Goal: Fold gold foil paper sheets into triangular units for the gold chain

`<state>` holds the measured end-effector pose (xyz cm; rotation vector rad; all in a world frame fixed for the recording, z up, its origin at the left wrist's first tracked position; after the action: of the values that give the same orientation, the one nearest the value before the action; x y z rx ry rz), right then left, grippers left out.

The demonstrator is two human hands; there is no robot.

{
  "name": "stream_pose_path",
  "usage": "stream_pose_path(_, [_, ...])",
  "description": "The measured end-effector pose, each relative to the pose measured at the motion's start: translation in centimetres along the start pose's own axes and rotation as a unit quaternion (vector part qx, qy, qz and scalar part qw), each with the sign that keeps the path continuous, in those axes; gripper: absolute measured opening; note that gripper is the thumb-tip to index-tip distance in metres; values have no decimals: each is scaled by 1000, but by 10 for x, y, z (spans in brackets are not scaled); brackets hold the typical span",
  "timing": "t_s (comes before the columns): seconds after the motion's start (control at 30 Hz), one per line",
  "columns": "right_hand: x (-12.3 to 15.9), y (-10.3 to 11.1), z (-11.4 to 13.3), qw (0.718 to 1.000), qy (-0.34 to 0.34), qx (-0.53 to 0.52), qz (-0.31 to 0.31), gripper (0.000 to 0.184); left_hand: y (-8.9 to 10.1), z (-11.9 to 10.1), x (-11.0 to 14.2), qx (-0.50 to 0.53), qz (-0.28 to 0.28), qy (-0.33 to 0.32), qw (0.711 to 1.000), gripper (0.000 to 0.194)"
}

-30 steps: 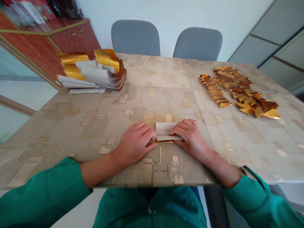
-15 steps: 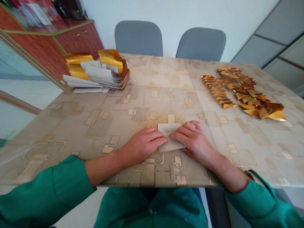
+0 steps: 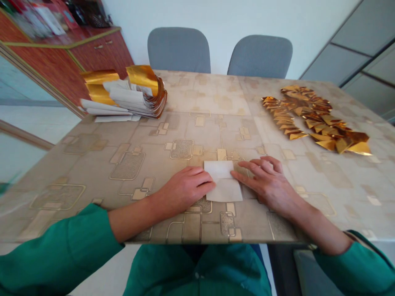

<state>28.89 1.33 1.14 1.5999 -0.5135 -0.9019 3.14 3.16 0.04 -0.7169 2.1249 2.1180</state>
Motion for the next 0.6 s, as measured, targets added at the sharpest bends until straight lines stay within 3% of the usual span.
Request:
stream_pose_path(0.13, [-3, 4, 10, 999, -4, -29, -21, 44, 0, 0, 0, -10, 5, -12, 1000, 23])
stream_pose_path(0.3, [-10, -3, 28, 998, 29, -56, 9, 40, -1, -1, 0, -29, 9, -14, 999, 24])
stream_pose_path(0.6, [8, 5, 4, 998, -12, -59, 36, 42, 1, -1, -3, -26, 35, -9, 999, 25])
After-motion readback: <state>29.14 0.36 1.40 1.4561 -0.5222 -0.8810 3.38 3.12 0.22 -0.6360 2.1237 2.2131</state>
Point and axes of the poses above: each hand's wrist, its own x-axis away from the middle knuckle, its own y-axis out of the back of the hand, z = x × y, the point moved 2 cm from there along -x, towards the middle knuckle, and after that the axes turned 8 degrees about -y, right-handed, at the moved point
